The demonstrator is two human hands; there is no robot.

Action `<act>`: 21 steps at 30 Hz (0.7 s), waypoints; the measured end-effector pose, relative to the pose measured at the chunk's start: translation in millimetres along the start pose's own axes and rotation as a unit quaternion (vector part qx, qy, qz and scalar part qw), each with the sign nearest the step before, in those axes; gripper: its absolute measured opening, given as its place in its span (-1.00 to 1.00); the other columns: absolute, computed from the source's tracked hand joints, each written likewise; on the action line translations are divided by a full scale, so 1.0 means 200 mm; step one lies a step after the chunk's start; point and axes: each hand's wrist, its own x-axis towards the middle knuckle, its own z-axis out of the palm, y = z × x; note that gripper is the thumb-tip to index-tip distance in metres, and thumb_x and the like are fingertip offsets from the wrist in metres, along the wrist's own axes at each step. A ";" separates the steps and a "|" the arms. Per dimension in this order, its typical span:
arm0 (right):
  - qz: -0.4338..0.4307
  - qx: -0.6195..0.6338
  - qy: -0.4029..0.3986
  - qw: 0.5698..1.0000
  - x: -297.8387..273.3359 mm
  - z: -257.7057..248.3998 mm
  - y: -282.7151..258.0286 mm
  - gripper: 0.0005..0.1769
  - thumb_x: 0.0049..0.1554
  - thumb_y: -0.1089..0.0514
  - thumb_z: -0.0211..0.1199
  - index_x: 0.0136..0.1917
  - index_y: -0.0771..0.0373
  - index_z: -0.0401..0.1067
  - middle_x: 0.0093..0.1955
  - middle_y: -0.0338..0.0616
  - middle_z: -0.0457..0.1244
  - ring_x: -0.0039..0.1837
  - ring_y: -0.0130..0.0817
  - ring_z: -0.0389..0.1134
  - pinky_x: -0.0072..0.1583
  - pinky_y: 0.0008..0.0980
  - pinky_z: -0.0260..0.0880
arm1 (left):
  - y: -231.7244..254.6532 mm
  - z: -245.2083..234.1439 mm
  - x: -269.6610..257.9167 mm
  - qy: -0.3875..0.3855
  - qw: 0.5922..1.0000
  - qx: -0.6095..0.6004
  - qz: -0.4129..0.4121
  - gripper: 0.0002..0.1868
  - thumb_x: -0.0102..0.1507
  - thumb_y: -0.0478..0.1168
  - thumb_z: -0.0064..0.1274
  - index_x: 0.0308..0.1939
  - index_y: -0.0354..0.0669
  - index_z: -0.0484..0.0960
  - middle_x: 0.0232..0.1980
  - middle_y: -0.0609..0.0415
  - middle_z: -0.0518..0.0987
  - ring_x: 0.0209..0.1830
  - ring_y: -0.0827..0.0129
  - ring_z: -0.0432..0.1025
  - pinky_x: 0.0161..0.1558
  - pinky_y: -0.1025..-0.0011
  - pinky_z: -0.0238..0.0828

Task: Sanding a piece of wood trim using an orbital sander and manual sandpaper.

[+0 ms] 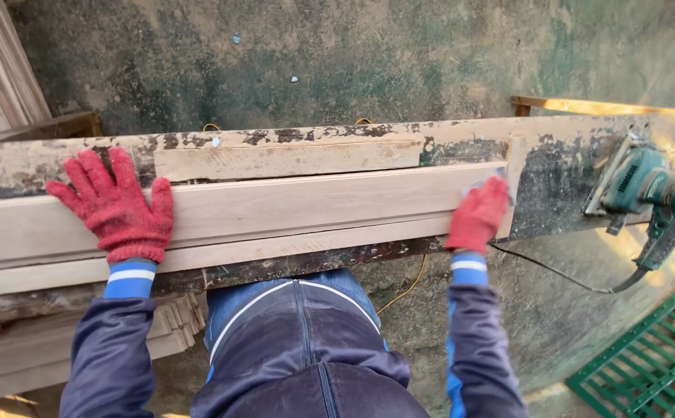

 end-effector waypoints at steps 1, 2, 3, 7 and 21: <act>-0.103 -0.075 -0.001 0.992 -0.10 0.05 -0.10 -0.38 0.38 0.12 -0.13 0.64 0.35 -0.04 0.69 0.16 -0.18 0.69 0.01 -0.19 0.63 -0.13 -0.27 | 0.01 -0.01 0.00 0.013 1.000 -0.012 0.012 -0.17 0.50 0.06 0.06 0.64 -0.58 0.34 0.64 -0.50 -0.10 0.59 -0.52 -0.27 0.38 -0.59 -0.57; -0.206 -0.146 0.000 0.968 -0.20 0.10 -0.20 -0.35 0.36 0.25 -0.14 0.66 0.42 -0.15 0.73 0.17 -0.30 0.73 0.04 -0.31 0.68 -0.03 -0.39 | 0.02 -0.02 0.01 0.027 0.999 -0.022 0.025 -0.18 0.46 0.02 0.07 0.58 -0.66 0.40 0.61 -0.60 -0.02 0.56 -0.60 -0.22 0.34 -0.62 -0.54; -0.214 -0.145 0.000 0.966 -0.30 0.15 -0.45 -0.35 0.36 0.25 -0.14 0.66 0.42 -0.15 0.73 0.17 -0.30 0.73 0.04 -0.31 0.68 -0.03 -0.39 | 0.01 -0.02 0.03 0.030 0.999 -0.021 0.017 -0.18 0.46 0.02 0.07 0.58 -0.66 0.40 0.61 -0.60 -0.02 0.56 -0.60 -0.22 0.34 -0.62 -0.54; -0.456 0.135 -0.023 0.880 -0.71 0.19 -1.10 -0.38 0.35 0.04 0.02 0.64 0.10 0.06 0.72 -0.16 -0.13 0.73 -0.17 -0.15 0.70 0.01 -0.27 | -0.01 0.01 0.01 0.001 1.000 -0.027 0.002 -0.16 0.51 0.09 0.04 0.67 -0.51 0.30 0.66 -0.42 -0.13 0.61 -0.42 -0.32 0.38 -0.58 -0.60; -0.279 0.032 0.074 0.957 -0.41 0.12 -0.56 -0.36 0.28 0.35 0.02 0.60 0.30 0.06 0.65 0.13 -0.03 0.65 0.08 0.00 0.66 -0.01 -0.08 | 0.02 -0.03 0.03 -0.073 0.995 -0.035 -0.064 -0.12 0.52 0.22 -0.14 0.77 -0.24 0.09 0.67 -0.26 -0.31 0.63 -0.21 -0.51 0.43 -0.47 -0.77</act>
